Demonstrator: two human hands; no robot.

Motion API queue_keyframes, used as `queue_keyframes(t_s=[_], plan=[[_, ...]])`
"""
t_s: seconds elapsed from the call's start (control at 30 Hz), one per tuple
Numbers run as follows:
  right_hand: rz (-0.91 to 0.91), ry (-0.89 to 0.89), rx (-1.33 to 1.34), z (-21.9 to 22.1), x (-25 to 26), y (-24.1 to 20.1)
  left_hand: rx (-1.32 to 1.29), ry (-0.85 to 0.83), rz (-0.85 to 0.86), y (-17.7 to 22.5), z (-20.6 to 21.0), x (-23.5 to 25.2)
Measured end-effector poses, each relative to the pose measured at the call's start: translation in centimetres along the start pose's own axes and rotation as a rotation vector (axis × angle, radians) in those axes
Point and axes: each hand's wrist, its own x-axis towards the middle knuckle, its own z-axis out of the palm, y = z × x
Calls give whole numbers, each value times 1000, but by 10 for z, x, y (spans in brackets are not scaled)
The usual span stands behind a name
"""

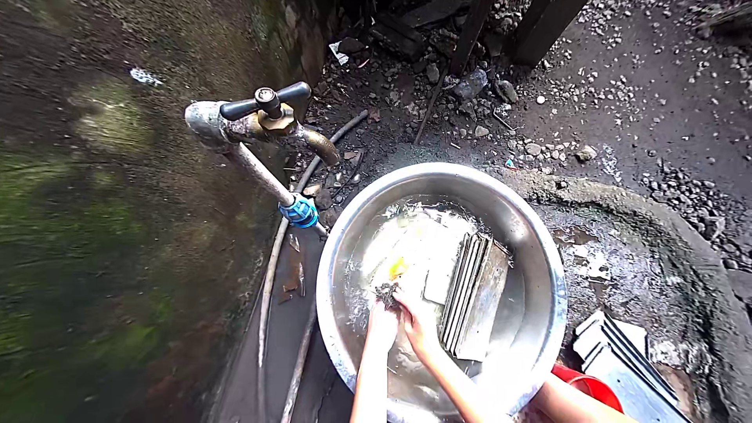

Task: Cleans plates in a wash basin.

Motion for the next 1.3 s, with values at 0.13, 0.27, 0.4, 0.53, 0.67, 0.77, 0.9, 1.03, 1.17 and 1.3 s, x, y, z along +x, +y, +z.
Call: queue_keyframes(t_s=[0.13, 0.27, 0.4, 0.53, 0.67, 0.77, 0.9, 1.03, 1.17, 1.3], plan=[[161, 121, 26, 6, 23, 4, 6, -110, 30, -3, -3, 2], [228, 113, 169, 17, -10, -21, 119, -4, 71, 1, 0, -6], [769, 303, 710, -19, 37, -47, 47, -49, -12, 0, -2, 1], [566, 407, 580, -53, 77, -25, -26, -14, -53, 5, 4, -1], [162, 154, 91, -16, 26, 5, -49, -44, -8, -4, 2, 4], [68, 8, -12, 9, -10, -3, 24, -19, 65, -5, -4, 4], [312, -55, 267, -16, 20, -23, 134, 6, 137, -3, -6, -1], [169, 131, 157, -44, 82, -8, 228, 163, 179, -20, -11, -20], [175, -180, -236, -29, 106, 31, 170, 96, 131, -39, -18, -34], [208, -404, -254, -6, 64, 16, 131, 94, 124, -36, -17, -25]])
